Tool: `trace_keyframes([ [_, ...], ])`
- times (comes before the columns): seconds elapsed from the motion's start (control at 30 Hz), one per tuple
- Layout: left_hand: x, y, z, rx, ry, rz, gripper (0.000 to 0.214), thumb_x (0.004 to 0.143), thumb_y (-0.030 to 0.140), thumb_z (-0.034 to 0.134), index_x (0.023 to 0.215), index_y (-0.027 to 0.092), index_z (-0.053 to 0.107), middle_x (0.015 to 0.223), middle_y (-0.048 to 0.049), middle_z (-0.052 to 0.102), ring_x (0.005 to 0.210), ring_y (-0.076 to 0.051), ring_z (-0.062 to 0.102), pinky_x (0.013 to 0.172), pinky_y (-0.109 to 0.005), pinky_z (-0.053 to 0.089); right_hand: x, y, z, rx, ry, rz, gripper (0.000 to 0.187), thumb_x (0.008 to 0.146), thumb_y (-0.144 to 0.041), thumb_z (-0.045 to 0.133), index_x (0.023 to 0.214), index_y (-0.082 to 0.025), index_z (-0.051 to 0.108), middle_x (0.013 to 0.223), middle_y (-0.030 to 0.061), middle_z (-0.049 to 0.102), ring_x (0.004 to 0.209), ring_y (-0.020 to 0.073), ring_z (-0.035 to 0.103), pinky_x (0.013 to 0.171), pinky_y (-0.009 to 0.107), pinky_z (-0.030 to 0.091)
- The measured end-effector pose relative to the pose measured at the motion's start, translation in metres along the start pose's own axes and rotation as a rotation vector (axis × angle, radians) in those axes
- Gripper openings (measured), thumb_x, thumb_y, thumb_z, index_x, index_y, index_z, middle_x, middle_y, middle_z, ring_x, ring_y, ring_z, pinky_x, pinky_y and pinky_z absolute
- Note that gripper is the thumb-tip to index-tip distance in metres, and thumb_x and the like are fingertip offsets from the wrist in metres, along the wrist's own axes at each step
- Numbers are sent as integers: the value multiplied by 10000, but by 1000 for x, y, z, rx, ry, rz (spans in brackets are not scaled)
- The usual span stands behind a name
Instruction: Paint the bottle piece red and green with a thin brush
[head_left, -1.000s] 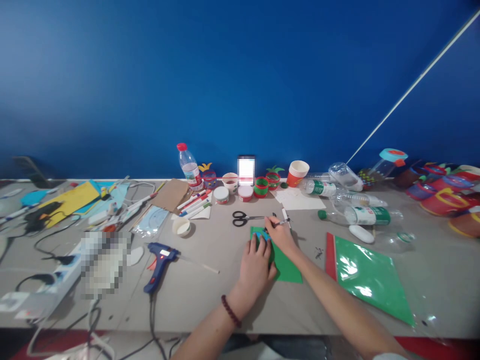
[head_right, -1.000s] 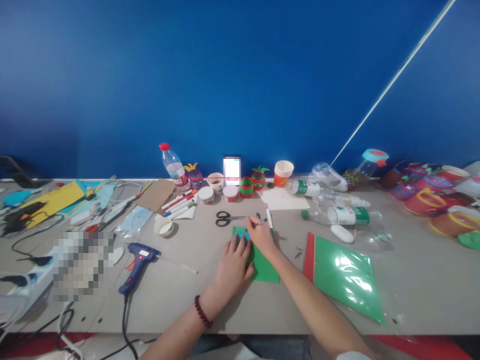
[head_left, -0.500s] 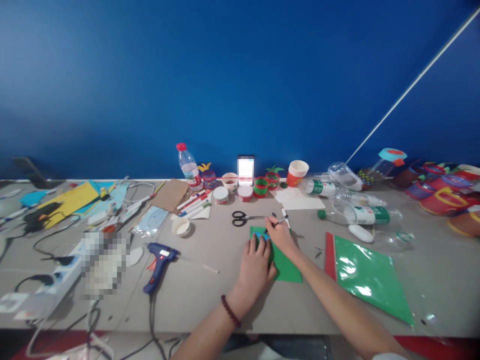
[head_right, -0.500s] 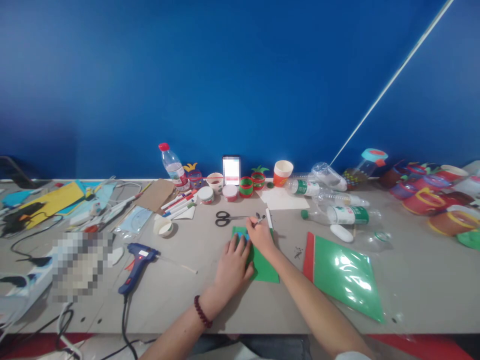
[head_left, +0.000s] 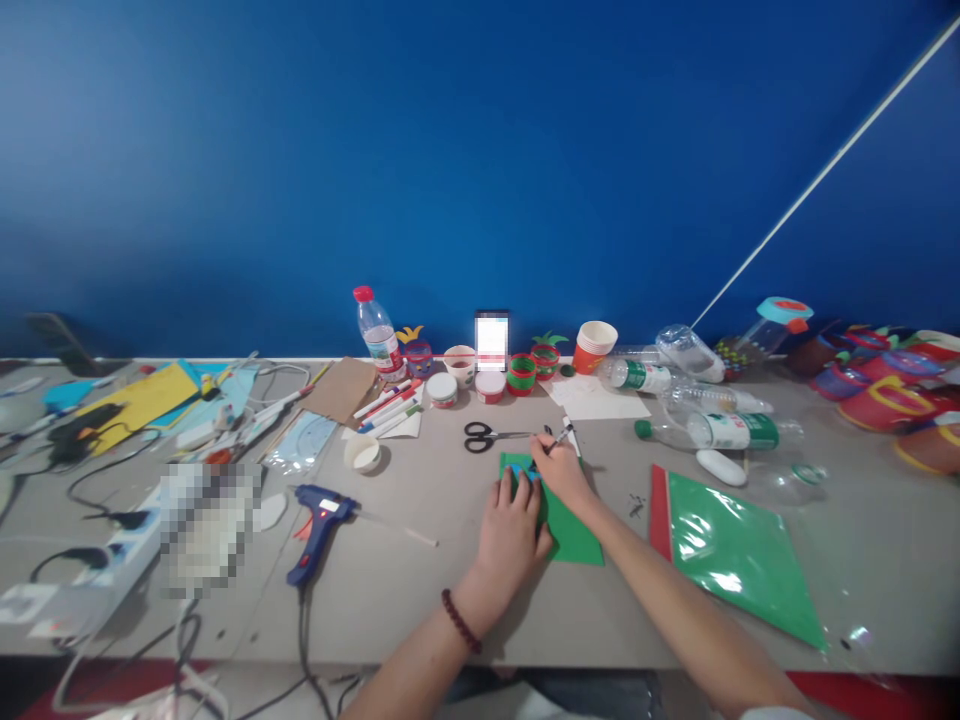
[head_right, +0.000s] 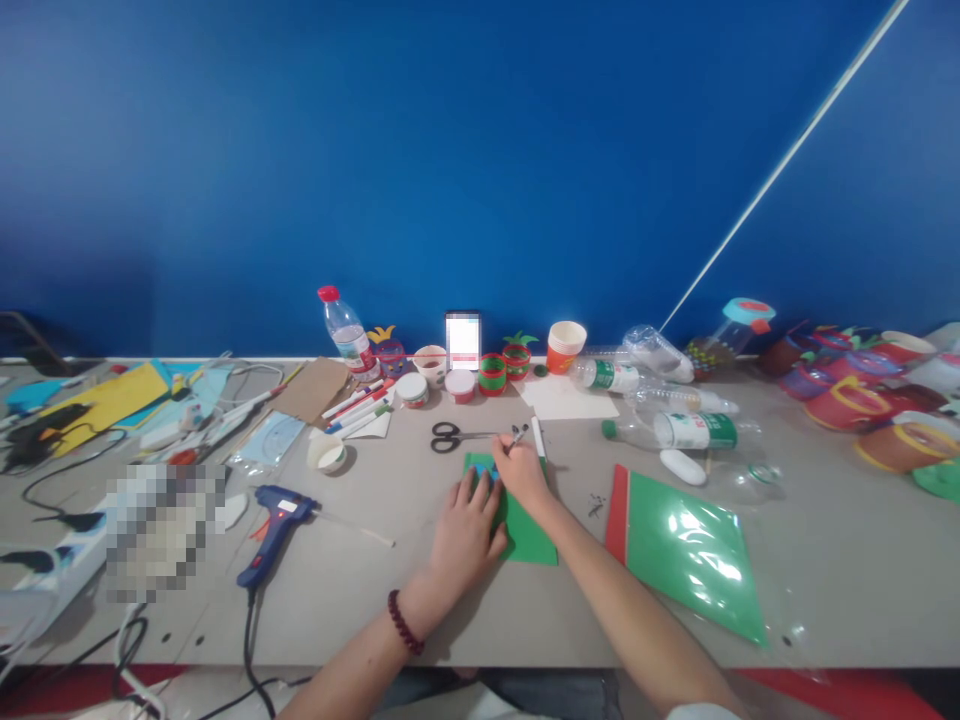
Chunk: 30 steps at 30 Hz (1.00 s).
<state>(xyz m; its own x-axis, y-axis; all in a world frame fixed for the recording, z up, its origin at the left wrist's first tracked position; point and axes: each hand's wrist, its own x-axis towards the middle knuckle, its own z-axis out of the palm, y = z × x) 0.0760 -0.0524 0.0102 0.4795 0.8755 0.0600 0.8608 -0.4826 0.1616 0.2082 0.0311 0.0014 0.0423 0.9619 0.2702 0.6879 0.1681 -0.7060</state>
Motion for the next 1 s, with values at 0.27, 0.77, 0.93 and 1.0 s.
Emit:
trace_keyframes([
  [0.27, 0, 0, 3, 16, 36, 3, 592, 926, 383, 496, 1451, 112, 453, 1458, -168, 509, 1360, -379, 449, 1079, -505, 424, 0, -2, -1, -13, -25, 26, 336, 860, -403, 344, 556, -264, 379, 445, -1, 492, 478, 162, 458, 541, 272, 353],
  [0.77, 0, -1, 3, -3, 29, 5, 601, 922, 376, 498, 1462, 120, 436, 1461, -165, 504, 1370, -376, 428, 1085, -507, 407, -2, 1, 0, 72, -29, 100, 337, 847, -386, 401, 543, -254, 459, 452, 6, 563, 485, 174, 565, 534, 254, 429],
  [0.93, -1, -1, 2, -12, 19, 1, 604, 922, 366, 496, 1470, 124, 422, 1477, -163, 483, 1382, -371, 411, 1099, -506, 389, 1, 6, 3, 148, 20, 135, 397, 895, -488, 373, 604, -246, 493, 521, 19, 639, 517, 177, 653, 534, 242, 474],
  [1.0, -1, -1, 2, -11, 18, 3, 603, 923, 363, 492, 1470, 121, 419, 1477, -166, 479, 1381, -374, 409, 1098, -508, 388, 2, 8, 4, 161, 28, 132, 398, 889, -508, 394, 605, -246, 490, 524, 22, 643, 528, 180, 662, 539, 244, 480],
])
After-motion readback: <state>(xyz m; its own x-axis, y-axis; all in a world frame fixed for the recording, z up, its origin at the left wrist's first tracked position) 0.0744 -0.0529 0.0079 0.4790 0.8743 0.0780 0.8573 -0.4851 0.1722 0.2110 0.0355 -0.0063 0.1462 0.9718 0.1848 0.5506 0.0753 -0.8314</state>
